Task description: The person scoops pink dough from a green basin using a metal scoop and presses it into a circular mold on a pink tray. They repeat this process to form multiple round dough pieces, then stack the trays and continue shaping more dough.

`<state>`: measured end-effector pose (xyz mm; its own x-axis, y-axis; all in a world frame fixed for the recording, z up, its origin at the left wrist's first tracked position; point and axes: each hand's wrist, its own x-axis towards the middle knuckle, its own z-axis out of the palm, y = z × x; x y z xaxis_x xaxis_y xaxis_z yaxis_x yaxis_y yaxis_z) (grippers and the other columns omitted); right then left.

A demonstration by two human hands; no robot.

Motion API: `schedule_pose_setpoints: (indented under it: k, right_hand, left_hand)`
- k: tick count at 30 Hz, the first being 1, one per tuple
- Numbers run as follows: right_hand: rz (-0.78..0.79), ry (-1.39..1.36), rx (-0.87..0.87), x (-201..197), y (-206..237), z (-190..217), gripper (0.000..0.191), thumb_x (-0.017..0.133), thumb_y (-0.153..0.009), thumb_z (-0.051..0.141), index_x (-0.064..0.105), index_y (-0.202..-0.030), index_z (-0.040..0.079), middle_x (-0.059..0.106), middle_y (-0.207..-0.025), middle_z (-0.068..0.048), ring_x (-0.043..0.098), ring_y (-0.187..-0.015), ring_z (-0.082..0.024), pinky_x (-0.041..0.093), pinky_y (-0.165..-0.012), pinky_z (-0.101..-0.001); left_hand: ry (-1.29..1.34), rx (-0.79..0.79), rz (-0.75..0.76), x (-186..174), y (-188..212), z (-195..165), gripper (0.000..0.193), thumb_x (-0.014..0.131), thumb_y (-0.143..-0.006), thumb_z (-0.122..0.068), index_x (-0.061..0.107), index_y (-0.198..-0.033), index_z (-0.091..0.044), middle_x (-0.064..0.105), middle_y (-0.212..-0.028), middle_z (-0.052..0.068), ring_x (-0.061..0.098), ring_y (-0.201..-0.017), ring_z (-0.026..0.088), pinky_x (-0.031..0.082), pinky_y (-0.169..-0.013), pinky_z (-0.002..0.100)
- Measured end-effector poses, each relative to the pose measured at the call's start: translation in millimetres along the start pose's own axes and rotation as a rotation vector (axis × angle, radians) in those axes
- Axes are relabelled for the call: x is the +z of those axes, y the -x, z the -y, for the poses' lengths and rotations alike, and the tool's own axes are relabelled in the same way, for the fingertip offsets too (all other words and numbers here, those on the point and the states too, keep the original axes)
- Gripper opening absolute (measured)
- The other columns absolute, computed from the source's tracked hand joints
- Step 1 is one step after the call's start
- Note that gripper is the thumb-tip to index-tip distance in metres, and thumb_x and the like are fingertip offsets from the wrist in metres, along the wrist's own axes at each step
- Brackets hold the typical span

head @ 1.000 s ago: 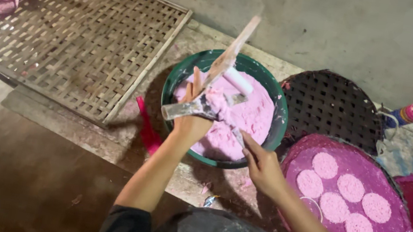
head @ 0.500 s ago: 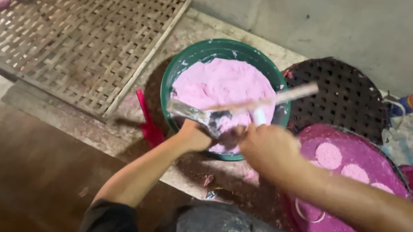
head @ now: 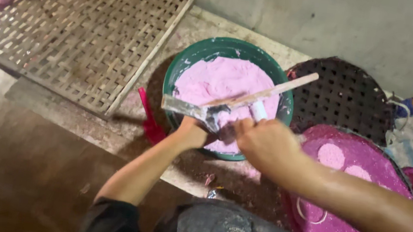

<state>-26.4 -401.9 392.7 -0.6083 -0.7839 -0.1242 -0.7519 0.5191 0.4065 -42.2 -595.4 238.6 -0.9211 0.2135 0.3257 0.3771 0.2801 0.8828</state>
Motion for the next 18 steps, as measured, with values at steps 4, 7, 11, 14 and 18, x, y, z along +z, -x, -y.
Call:
schedule_pose_setpoints:
  k: [4,7,11,14,18]
  right_hand:
    - [-0.161,-0.083,-0.068,18.3,9.2,8.0,0.023,0.062,-0.086,0.013,0.064,-0.106,0.002,0.068,-0.083,-0.010,0.070,-0.063,-0.023,0.055,-0.051,-0.0353]
    - [-0.044,-0.173,0.118,2.9,50.7,-13.4,0.023,0.059,-0.086,0.007,0.064,-0.108,0.006,0.068,-0.085,-0.009,0.070,-0.069,-0.024,0.057,-0.049,-0.0361]
    - [-0.239,-0.540,0.460,2.9,55.0,-23.5,0.033,0.060,-0.095,0.017,0.065,-0.127,0.010,0.074,-0.101,-0.011,0.070,-0.067,-0.030,0.054,-0.049,-0.0441]
    - [-0.479,-0.863,0.390,36.4,13.6,8.2,0.056,0.062,-0.087,0.007,0.059,-0.142,0.013,0.075,-0.106,-0.017,0.074,-0.081,-0.035,0.058,-0.065,-0.0437]
    - [-0.371,-1.235,0.447,75.3,7.3,48.6,0.053,0.063,-0.097,0.009,0.054,-0.149,0.013,0.068,-0.084,-0.025,0.071,-0.066,-0.031,0.057,-0.065,-0.0354]
  left_hand:
    - [0.032,-0.142,-0.010,4.7,2.1,10.0,0.050,0.077,-0.081,-0.014,0.064,-0.129,-0.006,0.073,-0.106,0.007,0.069,-0.091,0.016,0.058,-0.079,0.030]
    - [-0.156,-0.464,-0.087,-22.9,-4.2,13.1,0.047,0.084,-0.075,-0.012,0.069,-0.119,-0.005,0.074,-0.098,0.009,0.069,-0.086,0.017,0.058,-0.076,0.031]
    - [-0.145,-0.106,-0.399,-44.1,-13.1,10.7,0.060,0.080,-0.083,-0.016,0.058,-0.138,-0.007,0.074,-0.110,0.008,0.071,-0.098,0.019,0.059,-0.090,0.033]
    - [-0.714,0.215,-0.433,-37.2,-18.3,6.1,0.081,0.088,-0.067,-0.032,0.057,-0.136,-0.004,0.058,-0.142,0.017,0.060,-0.118,0.041,0.051,-0.092,0.050]
    - [-0.709,0.062,-0.471,-40.3,-24.7,-1.6,0.064,0.074,-0.091,-0.029,0.056,-0.149,-0.013,0.046,-0.163,0.003,0.054,-0.141,0.037,0.051,-0.109,0.049]
